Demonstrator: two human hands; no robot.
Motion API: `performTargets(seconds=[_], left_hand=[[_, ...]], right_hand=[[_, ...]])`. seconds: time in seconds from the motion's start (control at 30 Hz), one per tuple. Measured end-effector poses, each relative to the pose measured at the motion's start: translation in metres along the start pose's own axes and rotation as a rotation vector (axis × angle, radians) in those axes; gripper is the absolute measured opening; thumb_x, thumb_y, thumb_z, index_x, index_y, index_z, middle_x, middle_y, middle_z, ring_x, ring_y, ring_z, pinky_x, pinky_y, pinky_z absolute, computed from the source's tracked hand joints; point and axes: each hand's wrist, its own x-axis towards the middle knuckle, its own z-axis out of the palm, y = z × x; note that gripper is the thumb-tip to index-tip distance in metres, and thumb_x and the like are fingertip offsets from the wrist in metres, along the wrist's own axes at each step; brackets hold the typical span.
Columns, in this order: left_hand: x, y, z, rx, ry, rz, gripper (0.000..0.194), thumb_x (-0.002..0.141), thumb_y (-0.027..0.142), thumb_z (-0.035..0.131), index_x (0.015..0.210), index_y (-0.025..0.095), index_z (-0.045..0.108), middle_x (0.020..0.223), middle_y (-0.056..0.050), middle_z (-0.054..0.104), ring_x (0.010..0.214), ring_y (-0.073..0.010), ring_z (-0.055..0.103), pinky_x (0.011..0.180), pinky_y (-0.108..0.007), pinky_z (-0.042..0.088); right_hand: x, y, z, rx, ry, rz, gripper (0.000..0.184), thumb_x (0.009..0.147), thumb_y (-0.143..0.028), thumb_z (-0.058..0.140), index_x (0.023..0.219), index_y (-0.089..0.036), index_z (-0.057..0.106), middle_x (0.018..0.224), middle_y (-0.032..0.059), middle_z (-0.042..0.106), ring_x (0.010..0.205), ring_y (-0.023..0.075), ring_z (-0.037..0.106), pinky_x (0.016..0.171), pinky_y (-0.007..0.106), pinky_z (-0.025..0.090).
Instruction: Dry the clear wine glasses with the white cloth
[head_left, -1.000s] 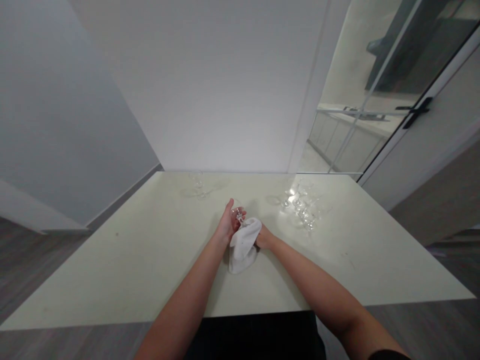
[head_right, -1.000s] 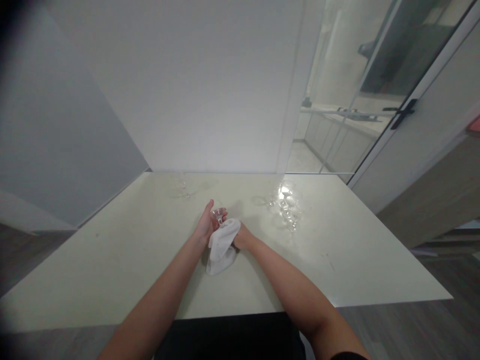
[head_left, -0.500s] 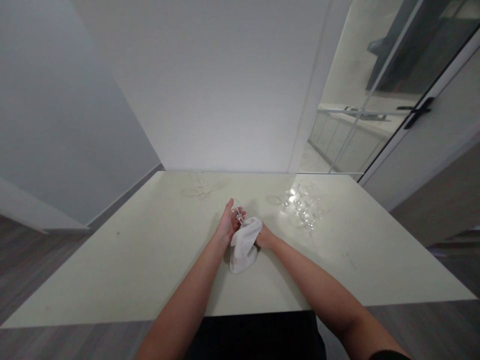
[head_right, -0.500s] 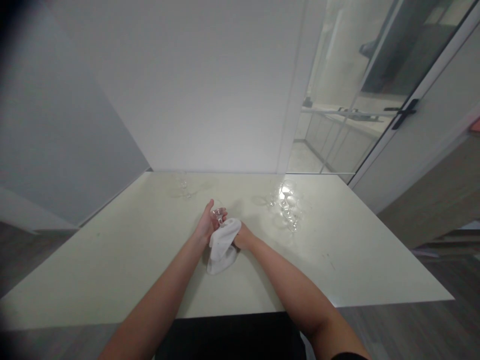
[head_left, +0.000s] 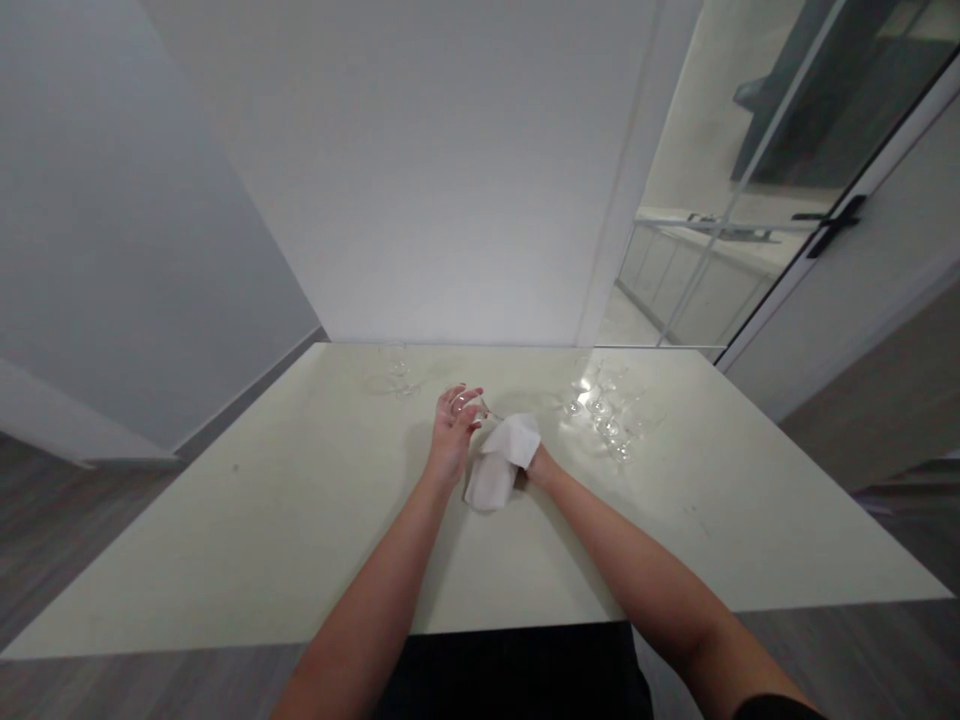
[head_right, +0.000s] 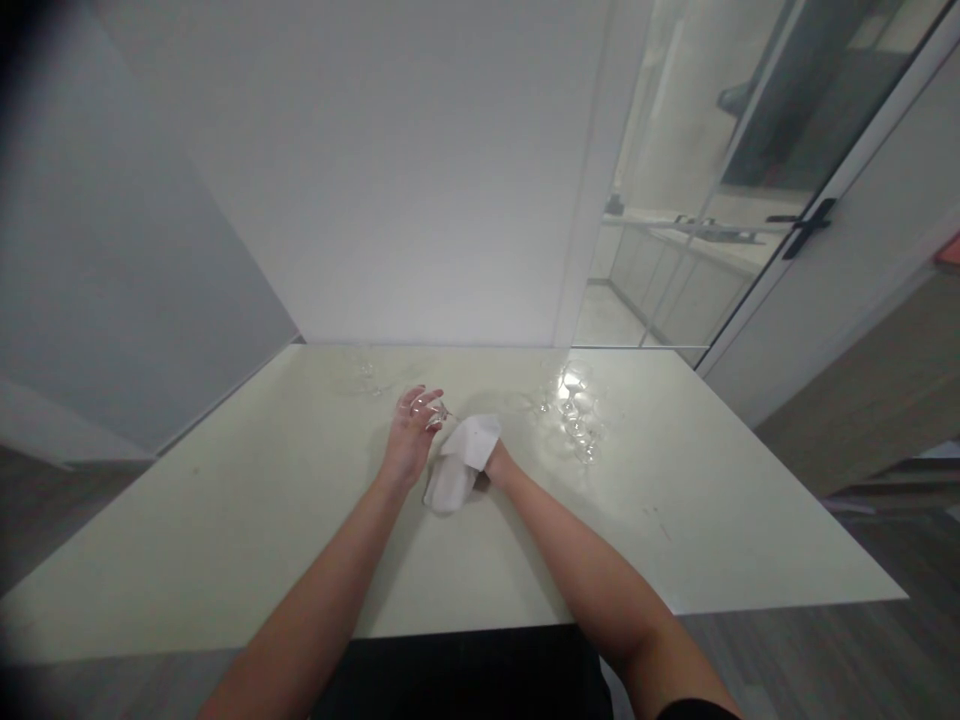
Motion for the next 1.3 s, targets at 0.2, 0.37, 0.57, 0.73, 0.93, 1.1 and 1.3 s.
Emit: performTargets(seconds=[0.2,0.37,0.57,0.73,0.93,1.1,1.3], left_hand=[[-0.009,0.003,0.01,0.102,-0.128,0.059,0.062,0.059,0.026,0.085,0.111,0.028,0.053,0.117,-0.006,0.063,0.092,-0.014,0.059,0.084,-0.028,0.046],[-0.011,0.003,0.011,0.113,-0.137,0.063,0.061,0.059,0.023,0.085,0.111,0.027,0.054,0.118,-0.006,0.062,0.094,-0.0142,0.059,0.085,-0.028,0.046],[-0.009,-0.005,0.007,0.142,-0.18,0.105,0.06,0.063,0.023,0.083,0.114,0.026,0.052,0.121,-0.006,0.06,0.093,-0.0124,0.059,0.082,-0.026,0.048],[-0.005,-0.01,0.003,0.166,-0.194,0.151,0.059,0.065,0.025,0.081,0.116,0.025,0.051,0.122,-0.007,0.06,0.093,-0.0123,0.06,0.08,-0.026,0.049],[-0.001,-0.015,-0.003,0.147,-0.167,0.163,0.059,0.066,0.024,0.08,0.118,0.027,0.051,0.123,-0.007,0.06,0.097,-0.0133,0.06,0.084,-0.028,0.05],[0.003,-0.016,-0.007,0.137,-0.138,0.163,0.059,0.068,0.024,0.079,0.119,0.028,0.05,0.126,-0.007,0.059,0.102,-0.0139,0.06,0.089,-0.029,0.048],[0.003,-0.015,-0.007,0.168,-0.149,0.18,0.059,0.068,0.024,0.079,0.119,0.027,0.05,0.126,-0.007,0.059,0.106,-0.0151,0.059,0.092,-0.031,0.046]], right_hand=[[0.0,-0.004,0.003,0.029,0.148,0.053,0.027,0.073,-0.044,0.061,0.086,-0.021,0.067,0.096,0.0054,0.071,0.097,0.0229,0.061,0.093,0.039,0.046],[-0.002,-0.016,0.004,-0.029,0.174,-0.054,0.023,0.076,-0.038,0.058,0.088,-0.021,0.068,0.099,0.0066,0.071,0.097,0.0232,0.061,0.093,0.037,0.045],[0.0,-0.019,0.005,0.066,0.23,-0.109,0.02,0.072,-0.031,0.063,0.088,-0.019,0.068,0.097,0.0061,0.072,0.093,0.0224,0.063,0.089,0.036,0.048],[-0.001,-0.023,0.008,0.089,0.237,-0.106,0.022,0.069,-0.032,0.067,0.086,-0.019,0.068,0.094,0.0054,0.073,0.088,0.0219,0.065,0.086,0.035,0.05],[0.0,-0.022,0.009,0.072,0.234,-0.105,0.022,0.07,-0.032,0.065,0.088,-0.018,0.067,0.094,0.0053,0.073,0.088,0.0213,0.065,0.086,0.034,0.05],[-0.001,-0.02,0.011,0.07,0.161,-0.163,0.022,0.073,-0.031,0.063,0.091,-0.019,0.067,0.098,0.0053,0.072,0.09,0.02,0.065,0.089,0.034,0.049],[-0.003,-0.027,0.012,-0.03,0.186,-0.224,0.021,0.073,-0.024,0.06,0.092,-0.018,0.068,0.099,0.0056,0.072,0.094,0.0202,0.065,0.091,0.034,0.049]])
